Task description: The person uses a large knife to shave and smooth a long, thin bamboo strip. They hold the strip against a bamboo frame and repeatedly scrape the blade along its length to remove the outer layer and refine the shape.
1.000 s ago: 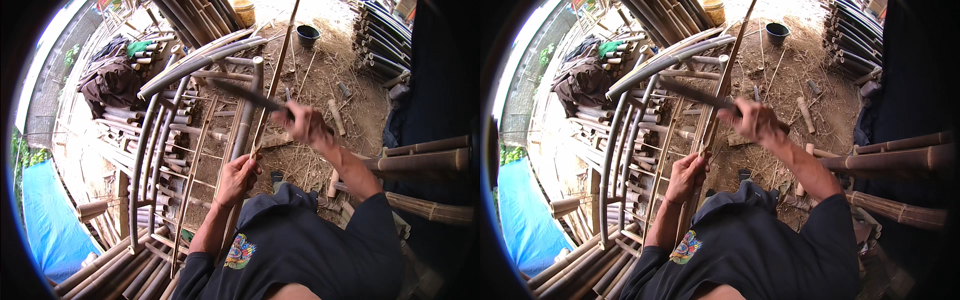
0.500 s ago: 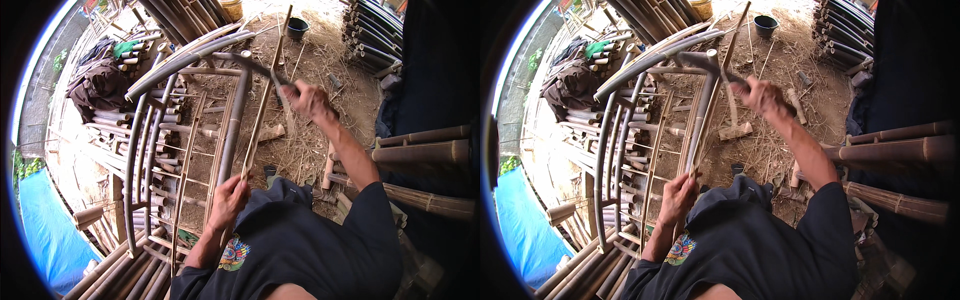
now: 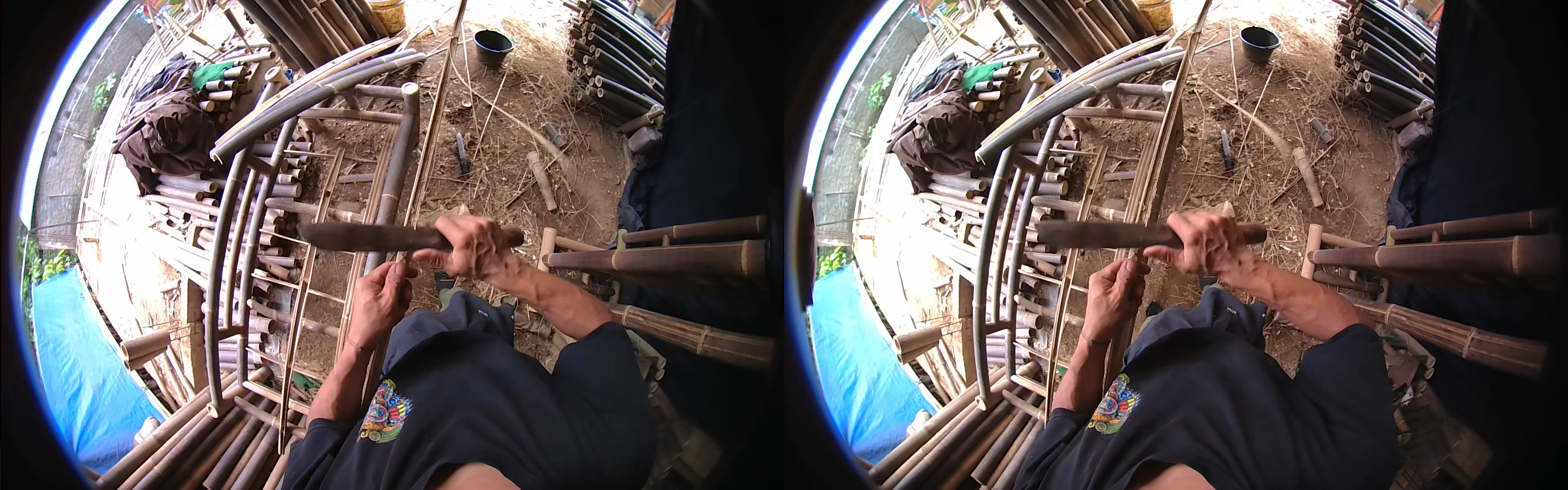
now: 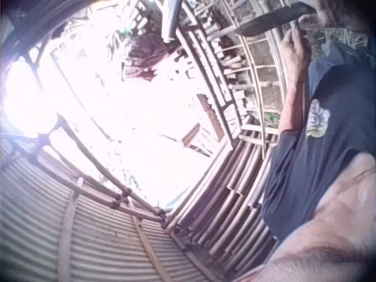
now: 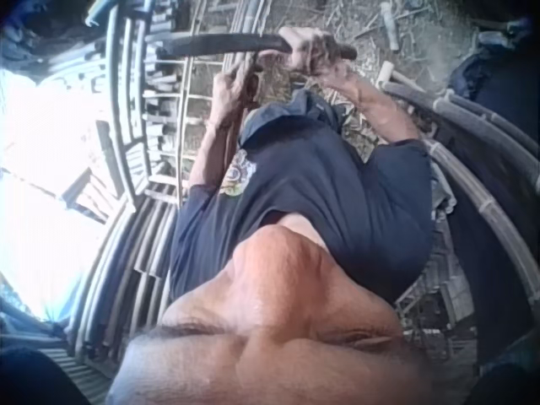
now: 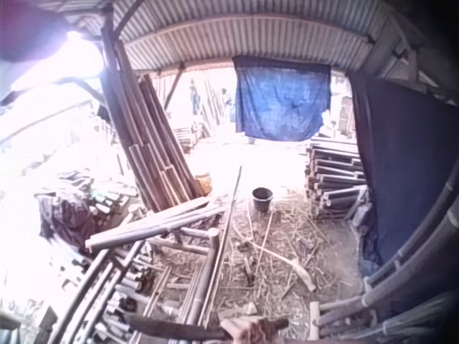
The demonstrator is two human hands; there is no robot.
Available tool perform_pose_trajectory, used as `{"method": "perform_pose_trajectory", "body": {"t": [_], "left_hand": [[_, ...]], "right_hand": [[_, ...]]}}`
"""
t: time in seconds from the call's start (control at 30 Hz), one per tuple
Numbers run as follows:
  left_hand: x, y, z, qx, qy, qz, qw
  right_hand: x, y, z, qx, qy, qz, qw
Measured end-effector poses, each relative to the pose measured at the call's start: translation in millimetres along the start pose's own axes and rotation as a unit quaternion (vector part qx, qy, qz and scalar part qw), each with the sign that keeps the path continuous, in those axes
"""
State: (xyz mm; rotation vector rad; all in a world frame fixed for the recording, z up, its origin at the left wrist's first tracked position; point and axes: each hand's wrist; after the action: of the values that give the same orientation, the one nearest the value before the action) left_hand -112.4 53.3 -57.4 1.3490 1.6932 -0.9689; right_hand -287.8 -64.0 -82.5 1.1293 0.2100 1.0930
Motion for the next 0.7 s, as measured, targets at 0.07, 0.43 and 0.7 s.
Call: {"method": "perform_pose_trajectory", "body": {"t": [0.07, 0.43, 0.7], "left_hand": [[-3, -1, -10, 0.009, 0.01, 0.02, 1.0], [29, 34, -94, 0.062, 0.046, 0.013, 0.997], [25, 41, -86, 0.016, 0.015, 0.127, 0.992]], "right_hand": [[-22, 4, 6, 0.012, -0.08, -0.007, 0.997], [-159, 87, 42, -0.063, -0.155, -0.113, 0.979], [-114, 50, 30, -0.041, 0.049, -0.032, 0.997]]}}
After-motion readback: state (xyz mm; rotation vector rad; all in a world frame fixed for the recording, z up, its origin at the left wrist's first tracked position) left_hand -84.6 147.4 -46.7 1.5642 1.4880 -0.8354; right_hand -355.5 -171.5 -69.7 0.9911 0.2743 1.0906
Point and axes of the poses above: each hand's wrist, its own z-axis towards the middle knuckle, its own y-axis out of the back of the hand, x = y × z, and after that the axes turned 1 degree about z, right-handed
